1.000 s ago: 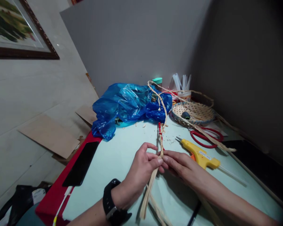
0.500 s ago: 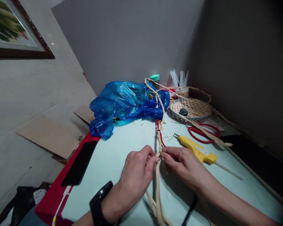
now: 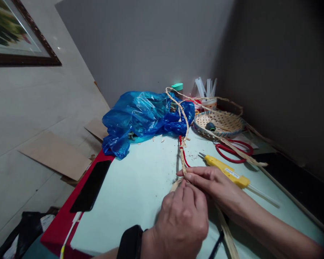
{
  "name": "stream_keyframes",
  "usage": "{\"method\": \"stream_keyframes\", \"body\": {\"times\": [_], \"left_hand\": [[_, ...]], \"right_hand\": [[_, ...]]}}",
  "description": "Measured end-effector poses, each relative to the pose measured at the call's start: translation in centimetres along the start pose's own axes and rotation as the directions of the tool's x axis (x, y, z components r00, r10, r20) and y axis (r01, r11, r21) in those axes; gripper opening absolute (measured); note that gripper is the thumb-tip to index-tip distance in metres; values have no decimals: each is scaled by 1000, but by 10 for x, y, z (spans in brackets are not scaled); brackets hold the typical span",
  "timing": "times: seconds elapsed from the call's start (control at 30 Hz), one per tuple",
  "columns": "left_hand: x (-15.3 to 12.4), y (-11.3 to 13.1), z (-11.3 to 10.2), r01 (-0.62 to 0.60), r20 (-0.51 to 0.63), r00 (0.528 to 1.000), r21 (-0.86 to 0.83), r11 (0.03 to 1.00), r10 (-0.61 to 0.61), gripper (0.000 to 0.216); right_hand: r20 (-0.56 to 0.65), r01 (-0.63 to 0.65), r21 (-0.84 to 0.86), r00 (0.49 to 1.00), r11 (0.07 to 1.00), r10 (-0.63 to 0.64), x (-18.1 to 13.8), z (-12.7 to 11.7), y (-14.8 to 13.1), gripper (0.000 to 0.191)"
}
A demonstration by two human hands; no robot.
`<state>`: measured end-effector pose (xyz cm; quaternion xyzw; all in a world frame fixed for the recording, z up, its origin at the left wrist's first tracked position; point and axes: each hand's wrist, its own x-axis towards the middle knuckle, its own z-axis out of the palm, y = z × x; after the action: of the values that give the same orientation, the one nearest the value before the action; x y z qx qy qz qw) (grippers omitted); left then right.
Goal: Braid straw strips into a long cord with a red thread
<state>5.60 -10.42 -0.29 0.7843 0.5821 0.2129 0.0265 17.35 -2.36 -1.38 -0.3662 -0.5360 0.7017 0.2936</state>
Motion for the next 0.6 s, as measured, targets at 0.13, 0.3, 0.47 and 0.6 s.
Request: {"method": "stream_keyframes", "body": {"times": [0.13, 0.3, 0.47, 0.6], "left_hand": [[15, -20, -28, 127, 31, 992, -386, 914, -124, 25], [38, -53, -21, 426, 391, 904, -855, 297, -173, 16], [39, -55, 1, 529, 529, 848, -846, -63, 8, 18], [37, -52, -1, 510, 508, 860, -858, 68, -41, 17]], "right_hand": [[24, 15, -46, 1000, 999, -14, -1, -1, -5, 30], [112, 36, -90, 993, 995, -26, -1, -2, -7, 38], [152, 82, -129, 986, 988, -62, 1, -2, -7, 39], [117, 101, -233, 990, 967, -75, 0, 0, -4, 33]]}}
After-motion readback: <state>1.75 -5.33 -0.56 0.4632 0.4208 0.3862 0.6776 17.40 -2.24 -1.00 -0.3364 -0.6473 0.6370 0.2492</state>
